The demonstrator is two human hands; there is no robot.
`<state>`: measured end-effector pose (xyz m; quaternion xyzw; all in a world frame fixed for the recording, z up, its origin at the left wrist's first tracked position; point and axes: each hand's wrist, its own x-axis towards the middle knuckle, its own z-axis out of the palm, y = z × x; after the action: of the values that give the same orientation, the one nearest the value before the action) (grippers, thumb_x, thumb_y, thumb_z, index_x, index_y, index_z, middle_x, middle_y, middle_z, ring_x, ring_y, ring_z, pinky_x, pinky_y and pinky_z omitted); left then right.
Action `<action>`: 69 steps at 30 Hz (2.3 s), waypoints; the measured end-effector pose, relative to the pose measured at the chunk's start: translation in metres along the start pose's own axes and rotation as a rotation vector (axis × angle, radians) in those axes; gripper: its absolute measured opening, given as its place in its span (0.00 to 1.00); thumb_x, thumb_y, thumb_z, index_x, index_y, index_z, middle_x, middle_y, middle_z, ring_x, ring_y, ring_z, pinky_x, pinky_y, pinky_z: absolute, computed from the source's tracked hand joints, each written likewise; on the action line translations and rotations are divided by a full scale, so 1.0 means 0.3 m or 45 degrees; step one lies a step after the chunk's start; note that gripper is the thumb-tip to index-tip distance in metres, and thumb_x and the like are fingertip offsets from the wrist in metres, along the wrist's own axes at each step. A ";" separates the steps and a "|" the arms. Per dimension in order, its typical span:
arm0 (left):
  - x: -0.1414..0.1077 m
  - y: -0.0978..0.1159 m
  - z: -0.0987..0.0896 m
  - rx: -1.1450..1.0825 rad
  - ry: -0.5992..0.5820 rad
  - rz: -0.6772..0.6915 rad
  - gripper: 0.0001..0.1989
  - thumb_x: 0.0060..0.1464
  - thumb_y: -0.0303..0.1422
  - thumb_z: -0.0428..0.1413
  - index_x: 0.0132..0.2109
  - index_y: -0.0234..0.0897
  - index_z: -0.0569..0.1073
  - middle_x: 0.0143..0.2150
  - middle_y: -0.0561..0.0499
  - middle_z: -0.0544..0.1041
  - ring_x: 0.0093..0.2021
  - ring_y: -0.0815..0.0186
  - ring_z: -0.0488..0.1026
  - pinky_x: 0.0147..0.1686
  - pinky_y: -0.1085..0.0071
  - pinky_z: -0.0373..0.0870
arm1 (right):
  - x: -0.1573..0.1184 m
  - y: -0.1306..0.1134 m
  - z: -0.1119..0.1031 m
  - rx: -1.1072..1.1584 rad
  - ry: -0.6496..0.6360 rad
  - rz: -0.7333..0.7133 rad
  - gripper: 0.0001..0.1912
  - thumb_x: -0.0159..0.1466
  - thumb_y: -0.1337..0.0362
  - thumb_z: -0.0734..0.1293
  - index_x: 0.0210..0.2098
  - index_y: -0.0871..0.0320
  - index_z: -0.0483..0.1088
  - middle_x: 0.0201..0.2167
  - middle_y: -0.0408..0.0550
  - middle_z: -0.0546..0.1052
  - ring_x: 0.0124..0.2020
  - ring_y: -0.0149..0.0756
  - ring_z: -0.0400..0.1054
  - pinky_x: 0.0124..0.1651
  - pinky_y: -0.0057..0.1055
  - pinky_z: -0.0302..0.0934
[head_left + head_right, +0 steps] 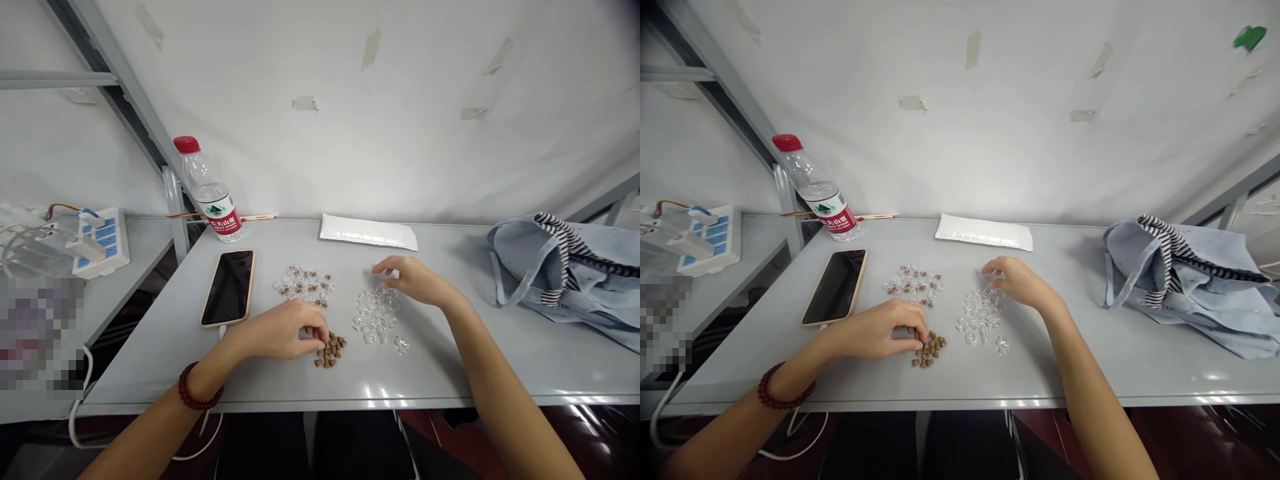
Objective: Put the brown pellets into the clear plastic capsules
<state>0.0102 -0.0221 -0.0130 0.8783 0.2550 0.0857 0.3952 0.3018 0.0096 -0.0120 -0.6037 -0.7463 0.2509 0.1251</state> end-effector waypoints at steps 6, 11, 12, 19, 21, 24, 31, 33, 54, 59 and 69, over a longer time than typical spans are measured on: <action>-0.007 -0.003 0.000 0.043 -0.024 -0.007 0.12 0.49 0.19 0.53 0.38 0.34 0.77 0.36 0.50 0.77 0.38 0.66 0.73 0.43 0.70 0.68 | -0.003 0.038 -0.024 0.007 -0.056 0.072 0.11 0.57 0.66 0.65 0.40 0.54 0.74 0.42 0.49 0.75 0.42 0.41 0.70 0.43 0.39 0.63; -0.006 -0.005 -0.004 0.069 -0.060 -0.022 0.10 0.50 0.21 0.53 0.37 0.35 0.77 0.36 0.50 0.77 0.38 0.66 0.73 0.43 0.69 0.68 | -0.001 0.042 -0.034 -0.030 -0.171 0.120 0.11 0.56 0.67 0.64 0.38 0.54 0.75 0.37 0.49 0.77 0.42 0.43 0.70 0.44 0.39 0.62; -0.005 -0.004 -0.004 0.068 -0.057 -0.020 0.10 0.50 0.22 0.53 0.37 0.35 0.77 0.35 0.50 0.76 0.38 0.66 0.73 0.43 0.69 0.68 | 0.000 0.038 -0.034 -0.029 -0.186 0.115 0.11 0.57 0.68 0.63 0.37 0.55 0.74 0.36 0.48 0.77 0.41 0.43 0.70 0.44 0.39 0.62; -0.008 0.005 -0.017 -0.106 0.026 -0.076 0.08 0.48 0.23 0.53 0.35 0.35 0.75 0.34 0.51 0.75 0.34 0.68 0.70 0.34 0.74 0.67 | 0.011 0.025 -0.031 0.013 -0.191 0.137 0.07 0.58 0.66 0.63 0.33 0.57 0.72 0.33 0.47 0.78 0.36 0.40 0.71 0.39 0.36 0.62; -0.007 0.007 -0.023 -0.149 0.088 -0.116 0.07 0.49 0.25 0.53 0.35 0.36 0.75 0.34 0.51 0.75 0.34 0.69 0.70 0.32 0.75 0.66 | 0.017 0.031 -0.026 0.009 -0.163 0.137 0.06 0.57 0.66 0.63 0.32 0.57 0.72 0.32 0.48 0.78 0.34 0.39 0.71 0.37 0.35 0.62; -0.004 0.008 -0.025 -0.199 0.160 -0.164 0.05 0.52 0.28 0.54 0.35 0.36 0.74 0.35 0.51 0.75 0.32 0.70 0.69 0.30 0.75 0.66 | 0.021 0.030 -0.023 0.057 -0.103 0.167 0.05 0.57 0.65 0.64 0.32 0.58 0.70 0.29 0.48 0.77 0.30 0.38 0.70 0.32 0.33 0.61; 0.013 0.003 -0.011 -0.249 0.510 -0.262 0.05 0.52 0.29 0.54 0.35 0.35 0.74 0.36 0.51 0.76 0.31 0.70 0.71 0.34 0.72 0.69 | -0.020 -0.097 0.008 0.642 -0.060 -0.084 0.08 0.58 0.62 0.65 0.36 0.58 0.68 0.25 0.44 0.74 0.29 0.33 0.68 0.33 0.31 0.60; 0.016 0.002 -0.008 -0.315 0.593 -0.210 0.05 0.53 0.29 0.54 0.36 0.35 0.74 0.37 0.50 0.76 0.34 0.68 0.72 0.35 0.72 0.71 | -0.035 -0.149 0.041 0.833 -0.169 -0.195 0.07 0.57 0.64 0.66 0.37 0.57 0.69 0.27 0.43 0.72 0.29 0.31 0.66 0.34 0.31 0.61; 0.016 -0.001 -0.006 -0.368 0.628 -0.074 0.08 0.55 0.29 0.55 0.38 0.36 0.79 0.37 0.48 0.77 0.33 0.68 0.72 0.31 0.73 0.72 | -0.039 -0.220 0.139 1.151 -0.392 -0.199 0.09 0.56 0.64 0.71 0.36 0.58 0.74 0.24 0.40 0.72 0.26 0.28 0.64 0.33 0.29 0.59; 0.018 -0.006 -0.004 -0.395 0.695 -0.018 0.09 0.57 0.30 0.54 0.40 0.37 0.79 0.37 0.47 0.76 0.31 0.69 0.71 0.31 0.72 0.72 | -0.038 -0.234 0.159 1.356 -0.375 -0.138 0.08 0.54 0.64 0.73 0.34 0.58 0.75 0.27 0.42 0.75 0.29 0.29 0.68 0.39 0.33 0.64; 0.028 -0.010 0.015 -0.151 0.765 -0.039 0.18 0.53 0.32 0.59 0.52 0.40 0.72 0.49 0.46 0.72 0.36 0.67 0.72 0.38 0.67 0.74 | -0.029 -0.271 0.214 1.635 -0.178 -0.012 0.10 0.52 0.61 0.74 0.32 0.58 0.74 0.30 0.44 0.77 0.33 0.32 0.71 0.48 0.37 0.62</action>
<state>0.0178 -0.0190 -0.0189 0.7851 0.3682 0.3503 0.3540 0.2042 -0.0251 -0.0224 -0.3877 -0.4566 0.6858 0.4134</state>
